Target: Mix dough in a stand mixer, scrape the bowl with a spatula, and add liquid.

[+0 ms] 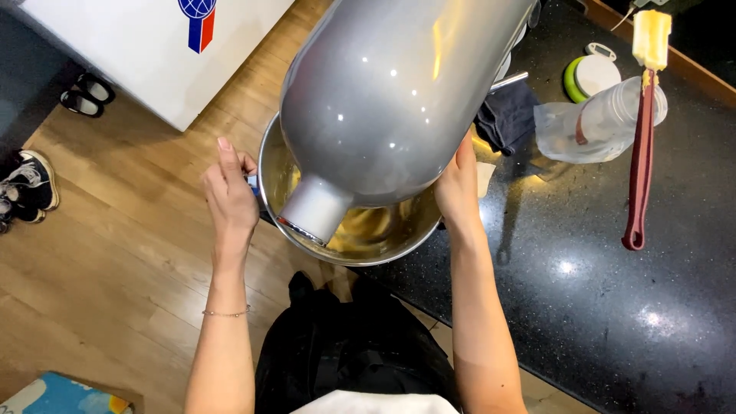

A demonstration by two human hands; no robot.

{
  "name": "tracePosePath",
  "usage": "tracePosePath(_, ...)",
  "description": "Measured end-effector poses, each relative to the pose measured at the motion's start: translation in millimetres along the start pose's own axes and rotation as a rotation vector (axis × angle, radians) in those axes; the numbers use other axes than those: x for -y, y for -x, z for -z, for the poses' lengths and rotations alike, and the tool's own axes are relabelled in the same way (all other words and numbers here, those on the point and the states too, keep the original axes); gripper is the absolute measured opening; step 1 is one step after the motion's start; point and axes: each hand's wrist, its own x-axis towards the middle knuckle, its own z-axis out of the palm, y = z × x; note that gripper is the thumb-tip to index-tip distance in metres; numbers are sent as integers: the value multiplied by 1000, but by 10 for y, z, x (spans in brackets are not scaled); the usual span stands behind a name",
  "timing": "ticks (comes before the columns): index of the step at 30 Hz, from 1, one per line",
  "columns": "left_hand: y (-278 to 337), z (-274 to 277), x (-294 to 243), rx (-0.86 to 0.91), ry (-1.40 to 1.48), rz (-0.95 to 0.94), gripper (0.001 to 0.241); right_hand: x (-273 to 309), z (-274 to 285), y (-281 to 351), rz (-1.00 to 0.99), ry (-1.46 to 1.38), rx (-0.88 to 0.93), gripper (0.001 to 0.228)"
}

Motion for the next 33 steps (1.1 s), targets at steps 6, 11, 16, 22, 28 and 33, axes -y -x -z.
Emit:
tracePosePath(6,-9,-3,13,1,-40,26,79,-52,11,-13,11,5,-6,49)
tracePosePath(11,-2,-7,31,-5,-9,17,77,-22,6,-8,6,29,-20,49)
tracePosePath(16,-7,-6,17,-5,-23,20,77,-18,5,6,31,37,-7,50)
tracePosePath(22,-13,-18,27,-12,-20,22,77,1,1,3,23,31,-9,51)
tracePosePath(28,-10,-19,62,-26,3,3,76,32,-8,8,43,47,-8,50)
tracePosePath(33,-6,-19,37,-18,19,-6,77,-11,3,-4,39,51,-8,50)
